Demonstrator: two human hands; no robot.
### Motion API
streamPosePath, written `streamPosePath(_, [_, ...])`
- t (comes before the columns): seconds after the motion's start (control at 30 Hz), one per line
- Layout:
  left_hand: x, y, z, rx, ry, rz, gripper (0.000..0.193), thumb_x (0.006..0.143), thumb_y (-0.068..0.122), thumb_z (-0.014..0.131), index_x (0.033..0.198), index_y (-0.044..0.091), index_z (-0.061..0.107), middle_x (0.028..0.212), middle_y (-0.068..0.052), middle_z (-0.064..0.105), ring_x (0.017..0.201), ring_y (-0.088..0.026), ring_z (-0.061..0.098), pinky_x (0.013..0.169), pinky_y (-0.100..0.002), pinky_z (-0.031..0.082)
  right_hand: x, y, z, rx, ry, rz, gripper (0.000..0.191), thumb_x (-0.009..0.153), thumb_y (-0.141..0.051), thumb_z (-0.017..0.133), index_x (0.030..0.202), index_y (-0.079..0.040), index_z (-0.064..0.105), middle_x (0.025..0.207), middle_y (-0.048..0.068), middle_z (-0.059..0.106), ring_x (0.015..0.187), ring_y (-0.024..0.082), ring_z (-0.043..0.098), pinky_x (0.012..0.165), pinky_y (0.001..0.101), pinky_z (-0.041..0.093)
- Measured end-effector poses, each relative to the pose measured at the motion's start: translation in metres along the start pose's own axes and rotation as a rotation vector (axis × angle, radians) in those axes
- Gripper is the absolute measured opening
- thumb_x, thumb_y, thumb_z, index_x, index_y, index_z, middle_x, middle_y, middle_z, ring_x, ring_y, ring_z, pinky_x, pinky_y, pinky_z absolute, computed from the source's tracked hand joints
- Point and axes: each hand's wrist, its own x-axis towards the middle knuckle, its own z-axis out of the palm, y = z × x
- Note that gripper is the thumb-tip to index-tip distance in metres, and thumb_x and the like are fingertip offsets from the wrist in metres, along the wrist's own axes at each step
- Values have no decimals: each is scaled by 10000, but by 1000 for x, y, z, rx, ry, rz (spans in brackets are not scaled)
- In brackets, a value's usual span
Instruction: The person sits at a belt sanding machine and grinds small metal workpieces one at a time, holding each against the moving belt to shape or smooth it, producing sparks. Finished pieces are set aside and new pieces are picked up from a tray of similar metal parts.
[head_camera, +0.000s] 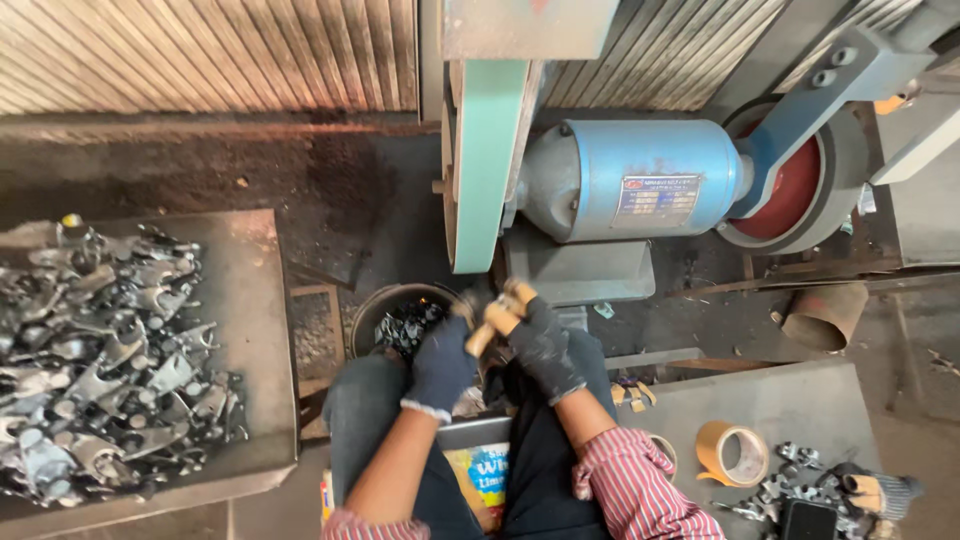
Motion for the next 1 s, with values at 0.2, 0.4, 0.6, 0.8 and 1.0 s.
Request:
streamPosePath(0.2, [14,-33,-4,-141,153,268,332,931,222,653,1180,6,691,1126,-234,715,1047,-425,668,881,-453,534,3,1,20,72,-54,29,528,913,-224,710,1368,-10,547,1209,89,682,1118,131,629,929,307,523])
streamPosePath(0.4, [41,-56,6,-39,257,97,267,958,242,647,1129,48,709,1070,-213,730,1018,-411,684,857,-466,537,31,-6,52,-125,-154,-53,327,1028,-281,604,1106,22,699,980,153,739,925,208,671,817,352,519])
streamPosePath(0.6, [42,-37,38,-267,379,-13,274,934,227,631,1145,70,705,1022,-208,725,942,-396,708,780,-459,569,34,-10,30,-459,-60,-167,299,1016,-294,612,1095,-20,698,898,142,716,849,249,685,741,386,509])
streamPosePath(0.8, [38,-29,16,90,427,26,255,879,342,732,986,114,775,880,-168,727,817,-377,692,703,-482,533,29,6,61,569,-89,169,320,1069,-277,568,1135,7,702,1020,91,707,935,221,620,862,375,505])
streamPosePath(1.0, [39,-18,-10,86,528,125,250,836,373,793,907,134,797,851,-121,739,771,-315,699,689,-438,546,19,-2,82,1225,-80,342,318,1032,-310,583,1166,-29,648,1066,110,721,969,241,675,925,385,541])
